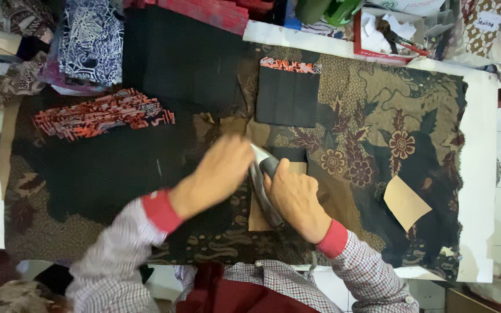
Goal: The person irons small rectangular pieces of black fabric on a patterned work surface. They repeatedly place a brown paper template over the fabric, press it with an iron, remove the template, and fold the fabric edges before repeating the process on multiple pieces.
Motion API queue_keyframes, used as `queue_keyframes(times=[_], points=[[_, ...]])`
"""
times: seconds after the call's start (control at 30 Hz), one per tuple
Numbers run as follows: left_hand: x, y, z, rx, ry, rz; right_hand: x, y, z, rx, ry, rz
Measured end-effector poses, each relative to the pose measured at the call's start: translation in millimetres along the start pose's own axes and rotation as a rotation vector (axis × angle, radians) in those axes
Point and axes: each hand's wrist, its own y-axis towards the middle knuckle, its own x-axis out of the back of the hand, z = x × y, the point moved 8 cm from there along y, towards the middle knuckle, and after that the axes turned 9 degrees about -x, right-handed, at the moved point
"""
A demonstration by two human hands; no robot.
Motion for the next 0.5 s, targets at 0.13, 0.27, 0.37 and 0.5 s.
queue_keyframes(times=[0.13,0.27,0.37,0.5], points=[[-45,-42,-73,-0.077,-0.111,0.270,3,12,-2,-0.003,0.008,-0.019],[-51,-55,-107,-0.050,0.018,-0.045,8,23,-17,0.010,-0.019,0.099],[-69,-54,-113,0.021,0.107,0.036,35,24,-55,-0.005,-0.153,0.131],[-79,-46,-116,0.073,0.135,0.060,95,20,-164,-0.255,0.343,-0.025]])
